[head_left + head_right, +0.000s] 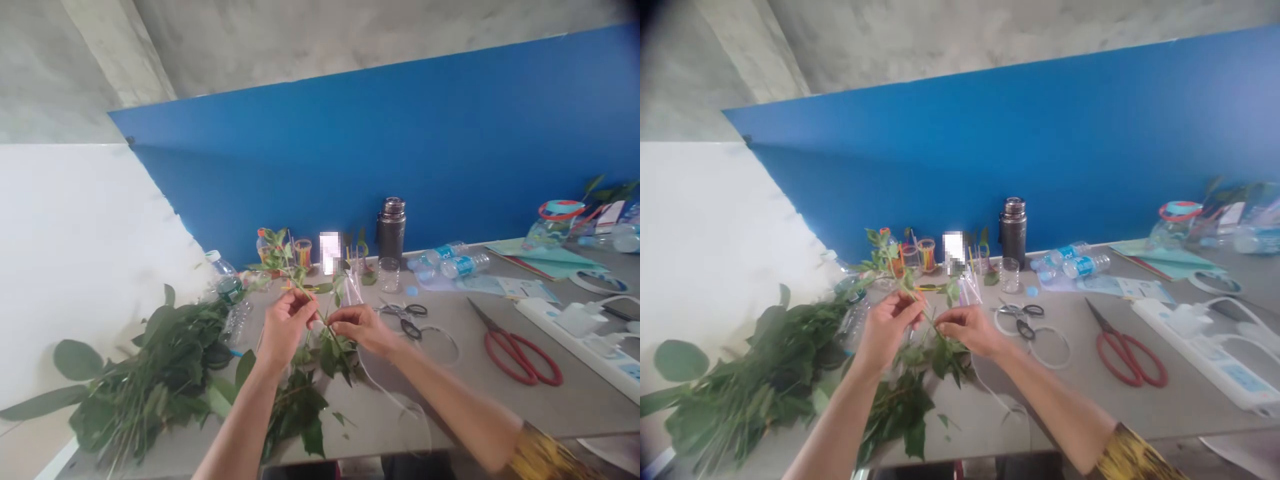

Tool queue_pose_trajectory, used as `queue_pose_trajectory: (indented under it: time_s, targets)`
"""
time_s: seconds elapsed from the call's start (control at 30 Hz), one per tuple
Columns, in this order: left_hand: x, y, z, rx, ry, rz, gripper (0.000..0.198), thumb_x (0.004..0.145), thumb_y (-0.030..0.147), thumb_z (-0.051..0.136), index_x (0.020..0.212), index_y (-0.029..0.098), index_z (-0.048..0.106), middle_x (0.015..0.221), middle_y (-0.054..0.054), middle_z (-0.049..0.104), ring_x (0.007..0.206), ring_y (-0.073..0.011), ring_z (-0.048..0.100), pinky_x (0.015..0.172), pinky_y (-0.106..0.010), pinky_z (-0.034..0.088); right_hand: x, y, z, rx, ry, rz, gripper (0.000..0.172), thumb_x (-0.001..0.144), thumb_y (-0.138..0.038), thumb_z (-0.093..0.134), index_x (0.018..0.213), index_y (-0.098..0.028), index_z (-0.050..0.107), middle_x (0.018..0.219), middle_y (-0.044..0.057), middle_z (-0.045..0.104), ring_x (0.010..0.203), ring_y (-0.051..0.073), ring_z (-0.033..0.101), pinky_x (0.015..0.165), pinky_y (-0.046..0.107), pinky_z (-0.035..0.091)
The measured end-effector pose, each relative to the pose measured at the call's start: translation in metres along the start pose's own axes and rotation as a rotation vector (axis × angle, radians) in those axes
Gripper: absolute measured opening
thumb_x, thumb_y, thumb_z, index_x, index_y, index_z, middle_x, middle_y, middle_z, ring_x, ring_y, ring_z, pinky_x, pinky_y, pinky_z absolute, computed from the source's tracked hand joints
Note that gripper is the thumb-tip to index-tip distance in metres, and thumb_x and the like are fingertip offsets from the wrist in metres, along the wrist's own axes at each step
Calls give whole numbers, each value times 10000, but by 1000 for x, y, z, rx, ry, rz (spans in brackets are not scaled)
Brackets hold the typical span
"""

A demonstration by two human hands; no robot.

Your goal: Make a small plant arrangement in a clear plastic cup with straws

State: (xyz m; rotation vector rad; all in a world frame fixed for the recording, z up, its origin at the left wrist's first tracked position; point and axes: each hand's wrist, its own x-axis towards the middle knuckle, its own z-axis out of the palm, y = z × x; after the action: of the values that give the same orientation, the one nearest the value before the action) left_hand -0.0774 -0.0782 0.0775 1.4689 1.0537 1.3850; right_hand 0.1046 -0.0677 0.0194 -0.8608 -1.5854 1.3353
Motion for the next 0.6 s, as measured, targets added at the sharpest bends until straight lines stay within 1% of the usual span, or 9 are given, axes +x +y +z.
queue_pose_trajectory:
  time_s: [0.1,0.2,0.27,0.43,0.53,0.6]
  targets:
    - [0,-2,12,67,-53,37,180,781,324,736,791,165,653,639,15,627,555,-113,575,577,-234,486,-1,3,-2,16,49,-8,275,761,-413,736,788,-139,750,603,-19,542,563,93,397,530,240,309]
    - [1,0,16,92,-103,79,187,800,335,704,740,171,638,642,12,620,584,-125,589,603,-240,495,-2,5,-4,49,85,-59,290,765,-424,735,711,-141,710,601,-15,528,572,98,407,531,241,308]
    - [1,3,17,98,-126,94,185,806,326,686,716,172,635,649,10,617,592,-123,584,605,-233,490,-3,5,-4,50,86,-83,271,779,-396,724,694,-140,702,602,-9,545,571,102,429,536,241,323]
    - [-2,6,20,107,-132,118,184,799,332,696,723,171,653,672,6,628,599,-121,574,587,-219,472,-6,-2,-3,-14,105,-140,136,784,-259,667,723,-145,711,631,-3,612,580,107,489,557,229,361]
    - [-4,6,23,101,-125,131,174,800,336,703,748,172,671,678,2,645,601,-127,594,602,-227,492,-7,-4,-2,-15,123,-140,142,763,-259,664,675,-148,675,601,-6,591,572,112,489,554,231,365]
    - [-6,6,24,128,-112,143,166,811,324,690,734,179,669,658,6,645,592,-128,602,609,-229,501,-7,-3,-4,8,110,-140,149,739,-266,667,649,-149,650,583,-9,567,566,114,473,546,235,353]
